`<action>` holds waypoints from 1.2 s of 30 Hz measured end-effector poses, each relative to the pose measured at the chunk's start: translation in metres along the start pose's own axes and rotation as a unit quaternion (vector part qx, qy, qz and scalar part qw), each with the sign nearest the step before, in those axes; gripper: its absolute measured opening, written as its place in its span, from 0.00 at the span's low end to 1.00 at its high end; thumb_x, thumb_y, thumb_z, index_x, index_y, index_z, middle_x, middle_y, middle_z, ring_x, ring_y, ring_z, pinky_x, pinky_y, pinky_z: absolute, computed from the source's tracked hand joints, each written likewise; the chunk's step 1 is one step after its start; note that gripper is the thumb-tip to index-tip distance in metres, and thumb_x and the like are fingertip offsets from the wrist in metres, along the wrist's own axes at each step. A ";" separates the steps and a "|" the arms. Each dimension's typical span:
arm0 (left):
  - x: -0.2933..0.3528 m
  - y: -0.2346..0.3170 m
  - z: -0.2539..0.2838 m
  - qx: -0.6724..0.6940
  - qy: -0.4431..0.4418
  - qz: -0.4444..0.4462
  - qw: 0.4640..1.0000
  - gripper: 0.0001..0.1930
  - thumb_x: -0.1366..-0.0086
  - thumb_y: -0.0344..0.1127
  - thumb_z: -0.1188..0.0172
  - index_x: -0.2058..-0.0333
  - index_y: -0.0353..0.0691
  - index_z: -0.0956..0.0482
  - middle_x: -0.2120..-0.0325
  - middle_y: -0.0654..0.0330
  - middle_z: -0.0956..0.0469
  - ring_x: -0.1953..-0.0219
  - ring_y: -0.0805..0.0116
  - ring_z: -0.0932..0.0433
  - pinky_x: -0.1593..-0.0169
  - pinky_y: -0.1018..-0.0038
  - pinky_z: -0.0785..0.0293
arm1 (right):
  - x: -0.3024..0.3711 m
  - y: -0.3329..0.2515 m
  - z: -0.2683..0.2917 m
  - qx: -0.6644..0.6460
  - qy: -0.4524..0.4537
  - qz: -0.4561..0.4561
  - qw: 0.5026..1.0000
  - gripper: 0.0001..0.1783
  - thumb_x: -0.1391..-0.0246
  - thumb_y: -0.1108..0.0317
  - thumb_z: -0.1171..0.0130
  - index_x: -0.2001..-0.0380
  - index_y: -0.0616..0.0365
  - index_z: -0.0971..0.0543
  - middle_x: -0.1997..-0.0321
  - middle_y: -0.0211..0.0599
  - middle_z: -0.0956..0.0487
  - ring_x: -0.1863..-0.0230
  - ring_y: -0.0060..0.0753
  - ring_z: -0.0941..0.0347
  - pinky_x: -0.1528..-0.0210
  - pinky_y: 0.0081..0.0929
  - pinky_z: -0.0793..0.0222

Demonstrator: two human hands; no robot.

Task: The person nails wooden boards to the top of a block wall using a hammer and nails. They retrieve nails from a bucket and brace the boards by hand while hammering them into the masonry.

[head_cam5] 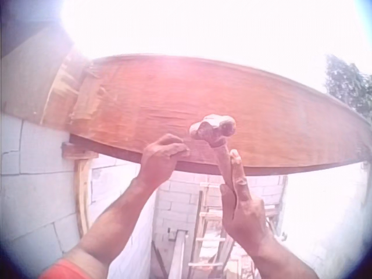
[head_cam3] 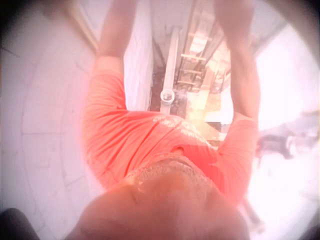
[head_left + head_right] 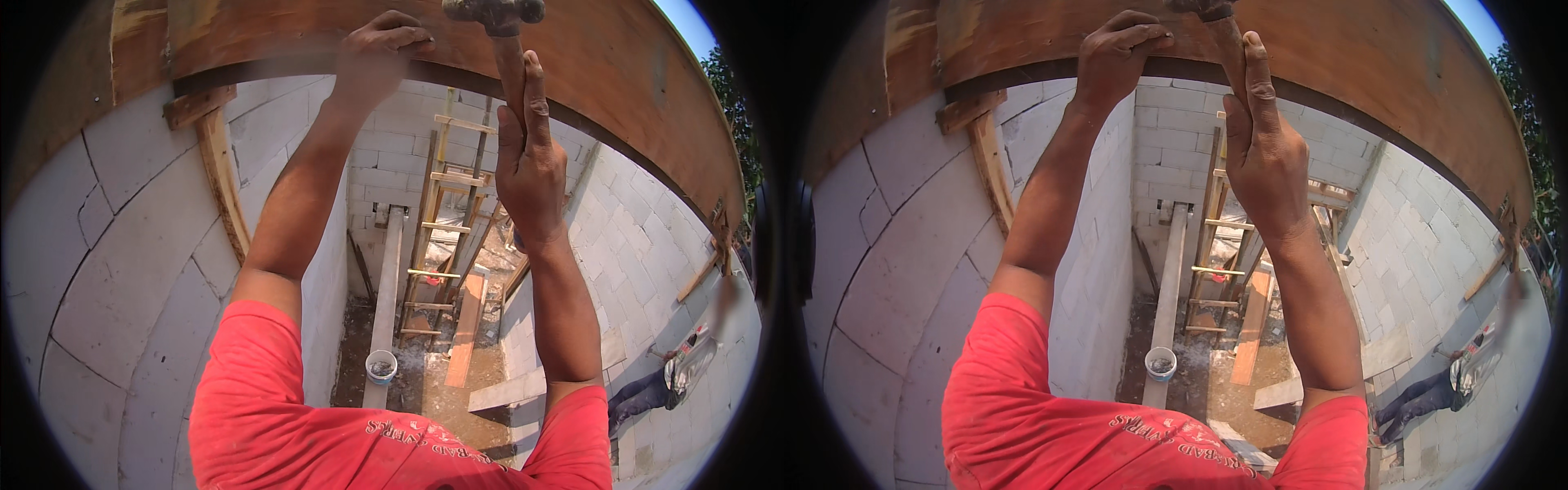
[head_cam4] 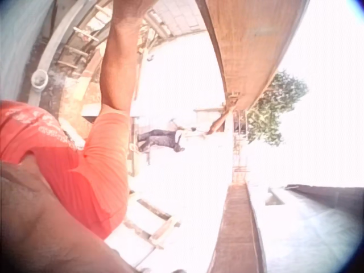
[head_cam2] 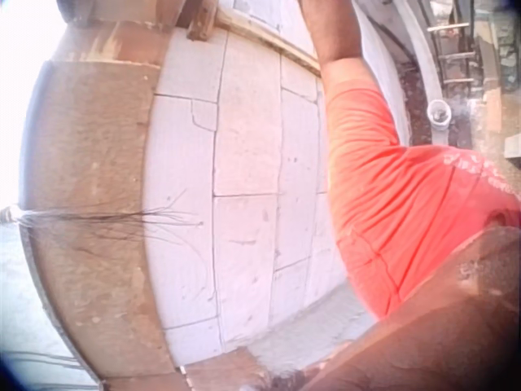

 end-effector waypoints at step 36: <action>0.074 -0.014 -0.019 0.497 0.164 0.594 0.611 0.37 0.57 0.78 0.26 0.75 0.55 0.37 0.84 0.76 0.53 0.83 0.79 0.55 0.76 0.77 0.57 | -0.021 -0.022 0.027 -0.046 -0.091 -0.153 0.983 0.32 0.26 0.60 0.51 0.23 0.39 0.43 0.45 0.44 0.18 0.62 0.30 0.27 0.63 0.30 0.29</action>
Point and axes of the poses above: each hand's wrist, its own x-axis away from the middle knuckle, its own z-axis out of the back of the hand, y = z × x, the point moved 2 cm from there along -x, towards the middle knuckle
